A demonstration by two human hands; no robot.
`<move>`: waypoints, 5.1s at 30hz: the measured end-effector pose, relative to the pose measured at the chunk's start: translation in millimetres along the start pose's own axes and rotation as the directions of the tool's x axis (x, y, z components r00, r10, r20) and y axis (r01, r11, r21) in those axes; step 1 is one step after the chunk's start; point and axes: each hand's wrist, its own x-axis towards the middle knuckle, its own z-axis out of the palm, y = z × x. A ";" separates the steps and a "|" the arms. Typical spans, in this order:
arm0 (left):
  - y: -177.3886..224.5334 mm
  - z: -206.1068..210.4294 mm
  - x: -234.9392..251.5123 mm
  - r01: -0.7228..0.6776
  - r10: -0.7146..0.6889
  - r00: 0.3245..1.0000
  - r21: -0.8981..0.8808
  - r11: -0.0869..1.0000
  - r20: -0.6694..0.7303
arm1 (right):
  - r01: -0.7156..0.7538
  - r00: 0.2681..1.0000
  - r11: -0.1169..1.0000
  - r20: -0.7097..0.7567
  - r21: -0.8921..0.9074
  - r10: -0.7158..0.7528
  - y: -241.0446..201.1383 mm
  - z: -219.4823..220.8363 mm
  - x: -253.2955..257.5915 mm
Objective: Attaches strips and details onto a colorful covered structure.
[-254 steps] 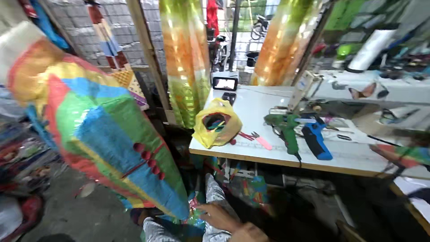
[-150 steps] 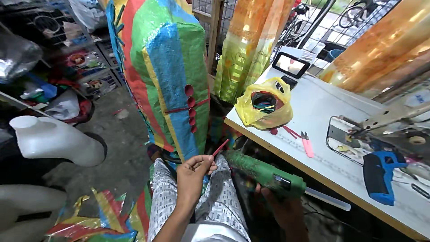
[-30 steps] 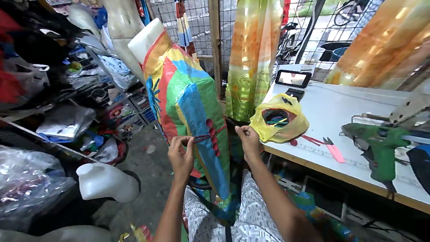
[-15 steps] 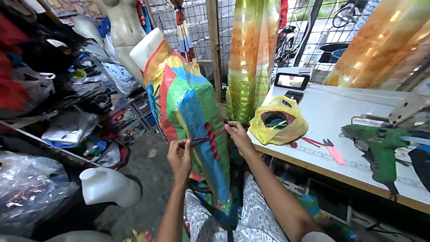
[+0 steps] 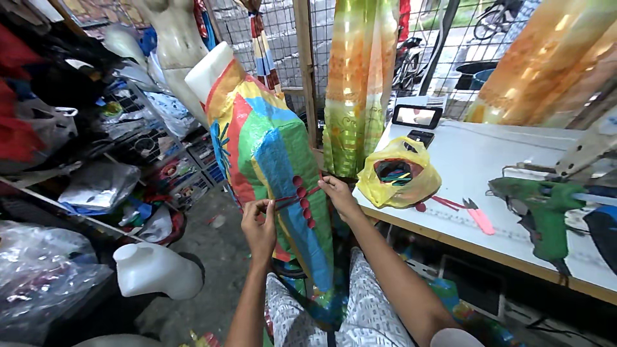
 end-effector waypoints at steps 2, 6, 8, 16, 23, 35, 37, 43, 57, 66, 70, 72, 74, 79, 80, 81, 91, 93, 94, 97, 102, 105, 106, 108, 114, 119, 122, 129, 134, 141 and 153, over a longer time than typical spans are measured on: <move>1.3 -1.1 3.2 0.014 -0.014 0.999 -0.014 1.000 0.037 | 0.003 1.000 1.000 0.003 -0.001 -0.003 1.0 -0.5 2.0; -3.0 0.9 7.2 0.045 -0.041 0.998 -0.068 0.997 0.054 | -0.023 1.000 1.000 0.007 0.007 0.023 0.7 -0.7 2.7; -5.2 5.5 4.6 0.065 -0.065 0.998 -0.129 0.990 0.004 | -0.037 0.999 0.999 0.018 0.029 0.037 1.0 -0.9 2.9; 8.1 5.0 5.9 0.365 -0.333 0.930 -0.284 0.886 0.157 | -0.044 0.999 0.998 0.034 0.042 0.042 -0.6 -2.0 1.4; 8.2 6.8 6.6 0.350 -0.342 0.937 -0.220 0.910 0.077 | -0.052 0.998 0.997 0.032 0.063 0.050 2.0 0.0 1.4; 12.9 22.3 0.2 0.392 -0.400 0.916 -0.295 0.871 0.034 | -0.057 0.998 0.993 0.025 0.105 0.054 1.2 -2.5 -2.7; 11.1 22.1 1.6 0.380 -0.390 0.920 -0.284 0.880 0.022 | -0.053 0.998 0.992 0.033 0.111 0.049 0.8 -2.5 -2.8; 11.3 23.4 3.5 0.343 -0.351 0.936 -0.240 0.908 0.009 | -0.057 0.998 0.993 0.024 0.101 0.055 0.7 -1.1 -2.7; -8.6 -117.9 -99.4 0.580 -0.782 0.581 -0.558 0.594 -0.228 | -0.095 0.993 0.995 -0.072 -0.021 0.094 2.2 -25.6 -39.6; 18.6 -129.4 -62.8 0.523 -0.598 0.700 -0.291 0.801 -0.390 | 0.461 0.852 0.771 -0.024 -0.440 -0.523 -22.1 19.8 -71.1; 29.8 -80.1 -47.7 0.462 -0.529 0.838 -0.342 0.818 -0.135 | 0.659 0.642 0.429 0.163 -0.618 -0.750 -23.7 55.4 -53.7; 38.9 -65.7 -47.1 0.459 -0.522 0.848 -0.362 0.811 -0.094 | 0.668 0.602 0.347 0.203 -0.658 -0.773 -26.6 63.8 -46.6; 47.9 -57.4 -51.0 0.468 -0.520 0.851 -0.350 0.811 -0.067 | 0.678 0.582 0.302 0.238 -0.670 -0.777 -29.0 67.9 -41.8; 48.1 -48.0 -43.9 0.483 -0.523 0.850 -0.305 0.821 -0.059 | 0.663 0.713 0.486 0.280 -0.569 -0.643 -45.7 63.1 -37.4; 43.4 -46.7 -39.8 0.482 -0.518 0.854 -0.298 0.824 -0.050 | 0.617 0.773 0.604 0.241 -0.505 -0.588 -51.9 59.5 -38.7; 38.6 -45.3 -35.6 0.484 -0.516 0.856 -0.293 0.825 -0.039 | 0.558 0.825 0.707 0.195 -0.434 -0.531 -58.2 54.8 -41.2; 31.8 -26.0 -9.7 0.442 -0.508 0.848 -0.329 0.834 -0.148 | 0.184 0.941 0.976 -0.267 -0.118 -0.209 -41.6 -10.8 -26.4; 31.4 -25.3 -4.4 0.486 -0.485 0.871 -0.295 0.823 0.080 | 0.074 0.984 0.994 -0.158 -0.081 -0.086 -30.6 -15.2 -21.8; 30.9 -23.1 -0.3 0.507 -0.468 0.861 -0.284 0.814 0.200 | 0.039 0.994 0.997 -0.097 -0.072 -0.046 -24.8 -15.9 -19.9; 33.7 -7.7 9.7 0.542 -0.484 0.838 -0.280 0.792 0.254 | -0.047 0.999 0.998 0.009 -0.042 0.047 -14.6 -11.1 -19.1; 29.8 0.8 16.1 0.514 -0.512 0.854 -0.296 0.805 0.091 | -0.069 0.998 0.997 0.010 0.038 0.069 -5.1 -7.5 -9.9; 25.8 3.1 15.2 0.474 -0.480 0.876 -0.263 0.840 0.044 | -0.080 0.997 0.994 0.011 0.069 0.079 -4.7 -6.2 -7.6; 24.3 3.9 14.9 0.463 -0.469 0.882 -0.247 0.851 0.039 | -0.075 0.997 0.995 0.014 0.072 0.075 -4.5 -5.7 -7.1; 21.3 5.0 15.2 0.449 -0.452 0.891 -0.241 0.860 0.046 | -0.068 0.997 0.993 0.030 0.093 0.065 -3.2 -5.7 -6.2; 15.6 6.3 18.4 0.439 -0.430 0.898 -0.241 0.866 0.091 | -0.055 0.997 0.976 0.065 0.209 0.042 3.4 -3.5 10.9; 14.5 7.5 18.3 0.417 -0.404 0.909 -0.219 0.882 0.103 | -0.073 0.997 0.970 0.025 0.233 0.069 4.7 -0.1 13.6; 10.2 0.3 14.0 0.413 -0.376 0.908 -0.234 0.880 0.187 | -0.114 0.993 0.975 0.029 0.189 0.111 -1.5 -0.7 4.7; 1.0 -37.1 7.6 0.348 -0.227 0.878 -0.236 0.907 0.422 | -0.084 0.996 0.980 0.001 0.183 0.085 4.2 -2.3 13.3; -10.4 -94.3 -26.2 0.388 -0.530 0.806 -0.442 0.809 -0.263 | -0.045 0.997 0.995 -0.059 0.094 0.050 -3.6 -6.7 8.0; -20.9 -152.8 -78.7 0.350 -0.643 0.580 -0.560 0.751 -0.500 | 0.014 0.960 1.000 -0.281 0.009 -0.011 -8.9 -9.6 -21.1; 7.6 -57.3 -29.8 0.328 -0.339 0.941 -0.264 0.907 0.004 | -0.024 0.964 0.995 -0.265 -0.098 -0.003 -0.6 -62.5 -106.5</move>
